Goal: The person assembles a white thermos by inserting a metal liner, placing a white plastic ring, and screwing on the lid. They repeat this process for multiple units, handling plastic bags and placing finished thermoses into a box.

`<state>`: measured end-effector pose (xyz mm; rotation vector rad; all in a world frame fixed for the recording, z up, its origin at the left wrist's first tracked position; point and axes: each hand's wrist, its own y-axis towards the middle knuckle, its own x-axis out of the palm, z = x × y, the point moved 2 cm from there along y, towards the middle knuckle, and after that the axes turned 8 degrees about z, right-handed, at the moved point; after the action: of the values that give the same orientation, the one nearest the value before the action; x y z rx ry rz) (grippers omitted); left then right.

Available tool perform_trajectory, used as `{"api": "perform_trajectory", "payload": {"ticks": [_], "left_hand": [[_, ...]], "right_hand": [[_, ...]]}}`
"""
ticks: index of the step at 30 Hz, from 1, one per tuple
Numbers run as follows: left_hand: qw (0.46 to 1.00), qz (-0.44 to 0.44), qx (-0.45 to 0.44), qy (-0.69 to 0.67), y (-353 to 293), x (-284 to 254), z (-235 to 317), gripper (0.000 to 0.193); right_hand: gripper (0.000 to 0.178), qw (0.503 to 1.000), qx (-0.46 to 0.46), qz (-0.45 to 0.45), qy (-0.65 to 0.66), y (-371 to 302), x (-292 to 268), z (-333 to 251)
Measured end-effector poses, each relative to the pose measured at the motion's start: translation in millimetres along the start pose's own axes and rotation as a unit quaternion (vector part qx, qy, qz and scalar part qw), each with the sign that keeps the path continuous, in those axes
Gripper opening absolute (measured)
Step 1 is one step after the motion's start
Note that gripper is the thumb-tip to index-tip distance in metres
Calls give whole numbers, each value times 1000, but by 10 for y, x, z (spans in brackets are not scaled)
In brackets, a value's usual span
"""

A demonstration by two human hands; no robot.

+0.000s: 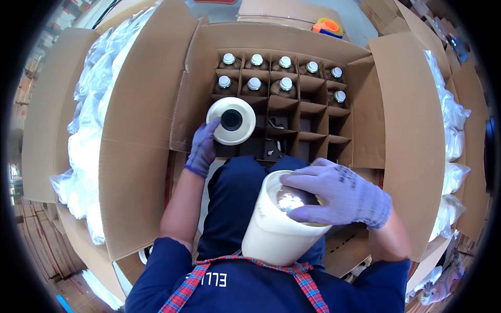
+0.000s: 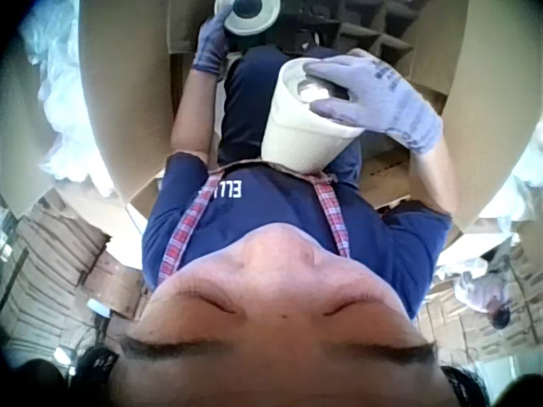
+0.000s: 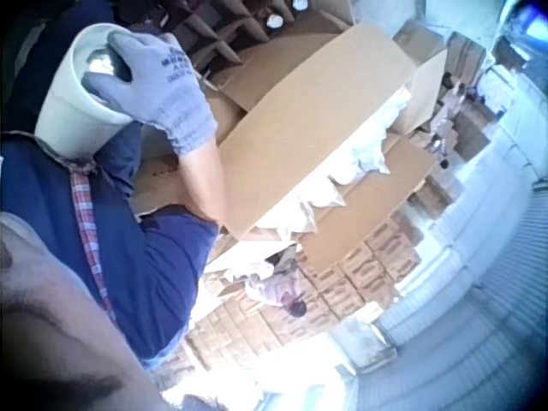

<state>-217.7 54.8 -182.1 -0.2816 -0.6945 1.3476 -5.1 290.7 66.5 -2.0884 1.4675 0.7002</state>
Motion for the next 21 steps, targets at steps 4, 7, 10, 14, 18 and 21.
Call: {"api": "perform_trajectory", "payload": {"ticks": [4, 7, 10, 14, 18, 21], "left_hand": [[998, -17, -45, 47, 405, 81, -334, 53], [998, 17, -31, 47, 983, -229, -798, 63], [984, 83, 32, 154, 1106, -346, -898, 69], [705, 262, 337, 567, 190, -11, -360, 71], [841, -172, 308, 410, -1613, 259, 247, 56], [613, -311, 507, 521, -2647, 245, 196, 50]], "right_hand": [[59, 996, 45, 69, -22, -409, -16, -143], [63, 987, 148, 51, -43, -682, -72, -368], [67, 983, 146, 100, -55, -1068, 1, -386], [70, 972, 177, 154, 20, -1479, 142, -336], [72, 924, 232, 275, 129, -1997, 482, -409], [83, 887, 265, 317, 207, -2466, 898, -431]]}}
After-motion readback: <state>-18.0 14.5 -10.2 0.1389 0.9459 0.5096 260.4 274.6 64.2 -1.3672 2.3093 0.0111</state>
